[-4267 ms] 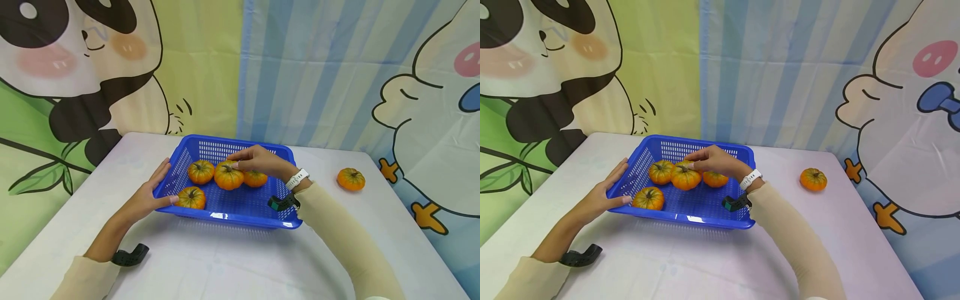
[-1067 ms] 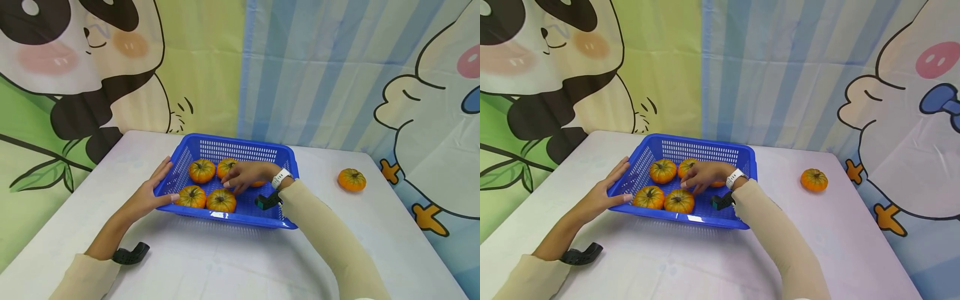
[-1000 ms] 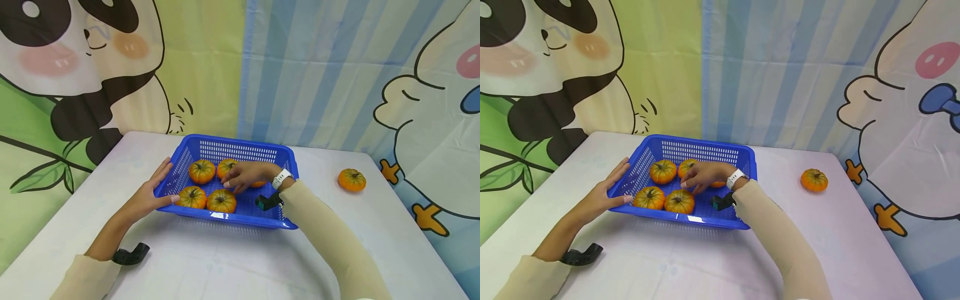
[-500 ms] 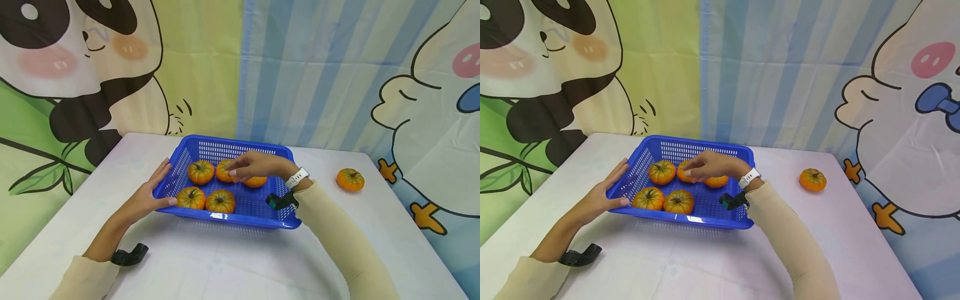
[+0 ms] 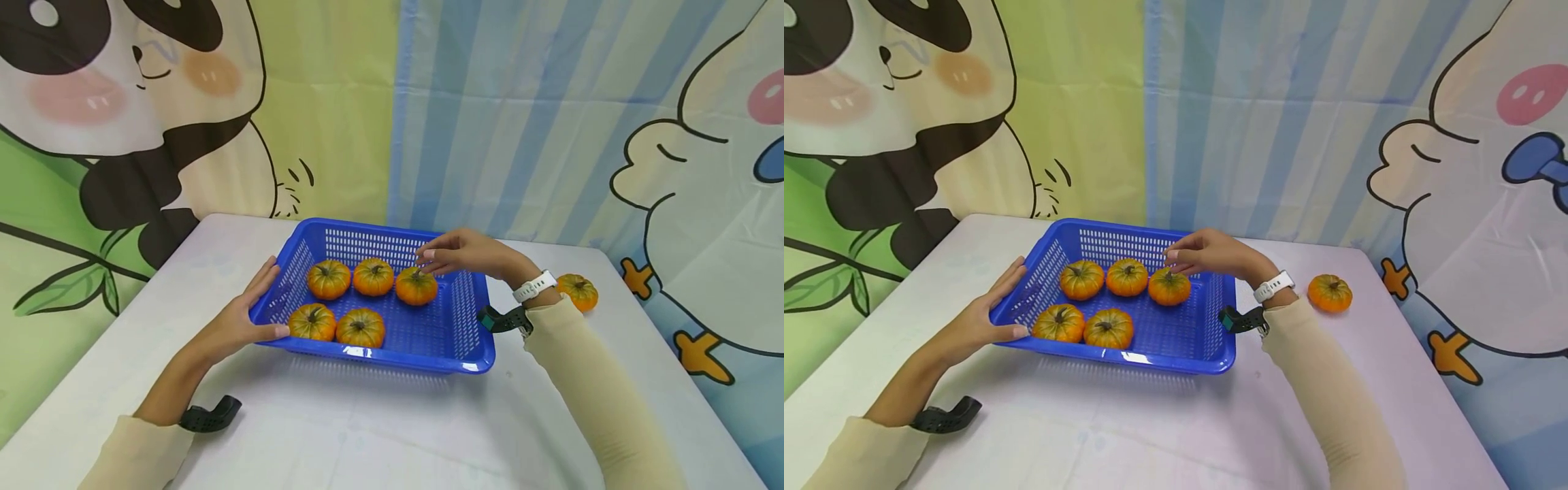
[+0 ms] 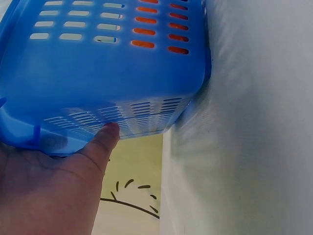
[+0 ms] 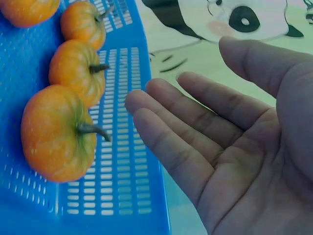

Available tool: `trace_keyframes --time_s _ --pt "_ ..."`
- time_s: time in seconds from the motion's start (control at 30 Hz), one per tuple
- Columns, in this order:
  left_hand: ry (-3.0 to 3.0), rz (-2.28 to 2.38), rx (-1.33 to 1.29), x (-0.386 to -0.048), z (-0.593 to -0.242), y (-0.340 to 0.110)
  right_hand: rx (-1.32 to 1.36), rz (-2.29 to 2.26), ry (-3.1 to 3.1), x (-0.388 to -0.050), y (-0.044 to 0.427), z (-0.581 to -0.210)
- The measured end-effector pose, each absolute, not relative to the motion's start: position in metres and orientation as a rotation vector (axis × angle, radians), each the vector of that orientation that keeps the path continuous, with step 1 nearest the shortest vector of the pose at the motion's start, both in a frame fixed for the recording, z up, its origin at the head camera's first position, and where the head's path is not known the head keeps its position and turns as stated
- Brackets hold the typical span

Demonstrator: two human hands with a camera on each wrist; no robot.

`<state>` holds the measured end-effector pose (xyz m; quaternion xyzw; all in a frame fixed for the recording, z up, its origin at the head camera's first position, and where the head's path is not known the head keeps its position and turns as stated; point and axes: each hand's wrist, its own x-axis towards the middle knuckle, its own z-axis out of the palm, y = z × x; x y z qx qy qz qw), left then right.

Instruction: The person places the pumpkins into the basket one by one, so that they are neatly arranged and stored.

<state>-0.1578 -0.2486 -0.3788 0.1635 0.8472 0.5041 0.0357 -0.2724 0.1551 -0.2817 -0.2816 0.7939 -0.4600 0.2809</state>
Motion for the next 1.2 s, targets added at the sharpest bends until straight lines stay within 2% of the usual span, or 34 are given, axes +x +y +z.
trace_keyframes --time_s 0.43,1.2 --pt "2.591 1.575 0.504 -0.158 -0.38 -0.248 -0.782 -1.359 2.262 -0.255 0.208 -0.274" --pt "2.618 1.522 0.463 -0.158 -0.378 -0.247 -0.327 -1.55 2.597 -0.246 0.313 -0.283"
